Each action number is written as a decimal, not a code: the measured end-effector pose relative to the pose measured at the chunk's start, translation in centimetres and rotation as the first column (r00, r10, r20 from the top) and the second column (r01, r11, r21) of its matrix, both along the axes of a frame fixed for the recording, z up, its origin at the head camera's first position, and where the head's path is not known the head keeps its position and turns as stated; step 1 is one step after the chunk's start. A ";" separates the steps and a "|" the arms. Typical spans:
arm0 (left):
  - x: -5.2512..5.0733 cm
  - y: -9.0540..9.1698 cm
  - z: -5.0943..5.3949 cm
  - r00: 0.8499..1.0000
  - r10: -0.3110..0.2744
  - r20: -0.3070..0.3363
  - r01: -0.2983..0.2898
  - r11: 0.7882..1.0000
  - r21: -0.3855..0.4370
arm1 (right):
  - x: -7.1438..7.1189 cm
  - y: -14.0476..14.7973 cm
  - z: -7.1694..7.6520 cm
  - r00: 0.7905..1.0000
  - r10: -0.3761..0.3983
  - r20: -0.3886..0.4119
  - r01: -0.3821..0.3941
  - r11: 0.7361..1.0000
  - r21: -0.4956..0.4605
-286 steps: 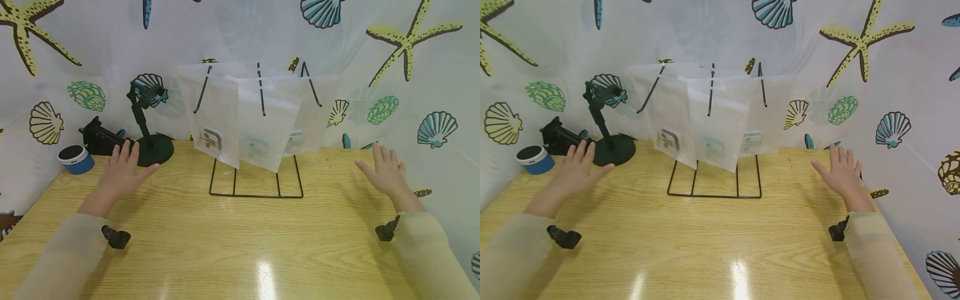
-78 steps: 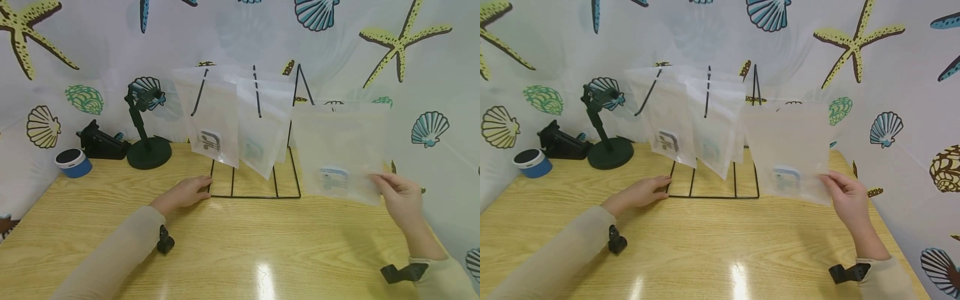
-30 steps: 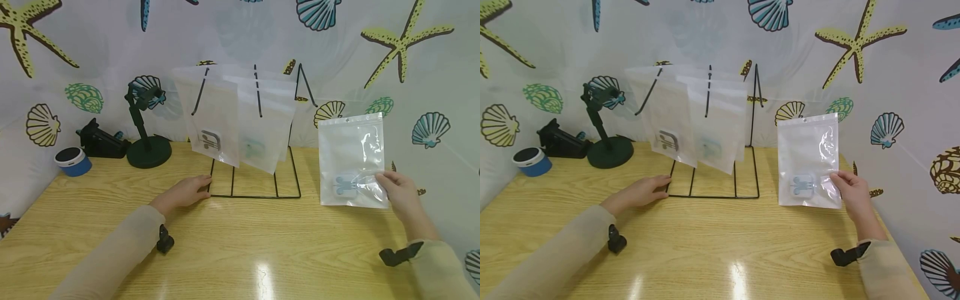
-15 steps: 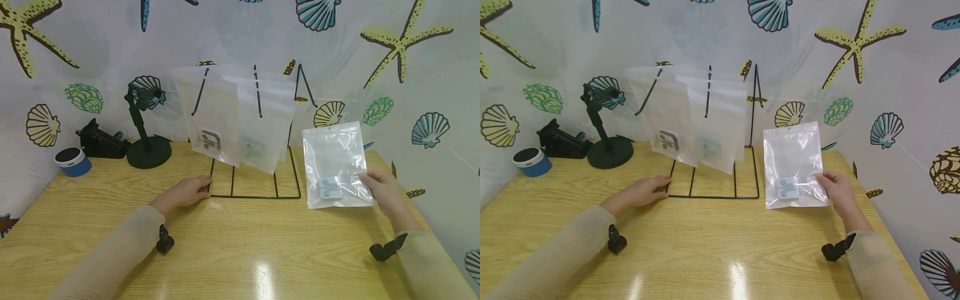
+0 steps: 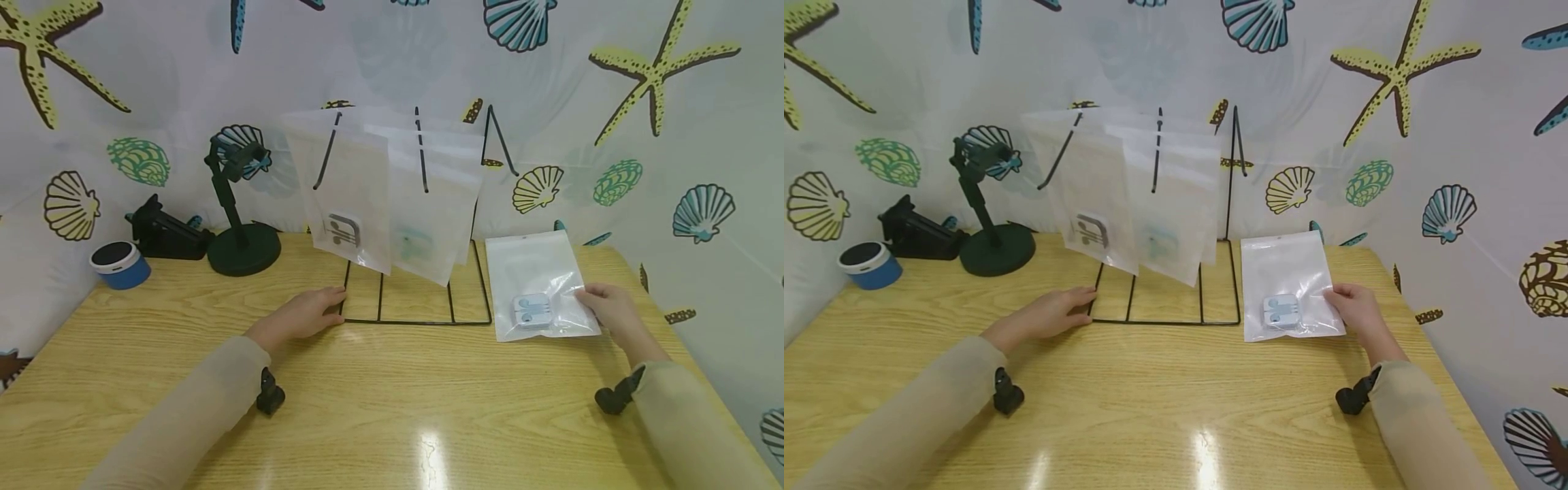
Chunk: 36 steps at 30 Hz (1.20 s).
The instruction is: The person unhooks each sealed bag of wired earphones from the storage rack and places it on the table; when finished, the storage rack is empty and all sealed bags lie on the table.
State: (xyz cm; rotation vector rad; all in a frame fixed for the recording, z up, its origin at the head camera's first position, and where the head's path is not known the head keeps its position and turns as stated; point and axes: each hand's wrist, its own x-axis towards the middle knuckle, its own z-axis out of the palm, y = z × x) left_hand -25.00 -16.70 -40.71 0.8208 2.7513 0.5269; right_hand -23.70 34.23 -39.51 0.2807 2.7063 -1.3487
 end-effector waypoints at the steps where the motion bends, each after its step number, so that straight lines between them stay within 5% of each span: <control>1: 0.0 0.0 0.0 1.000 -0.002 -0.003 0.002 1.000 -0.001 | -0.1 0.0 -0.1 1.000 0.005 0.012 -0.005 1.000 0.009; 15: 0.0 -0.1 0.0 1.000 0.001 0.005 -0.001 1.000 0.004 | -1.5 -0.8 -0.7 0.993 -0.010 0.114 -0.001 0.995 0.103; 36: 0.0 0.0 0.1 1.000 0.008 0.001 -0.008 1.000 -0.007 | -1.8 -1.0 -0.4 0.990 0.026 0.140 -0.065 0.957 0.284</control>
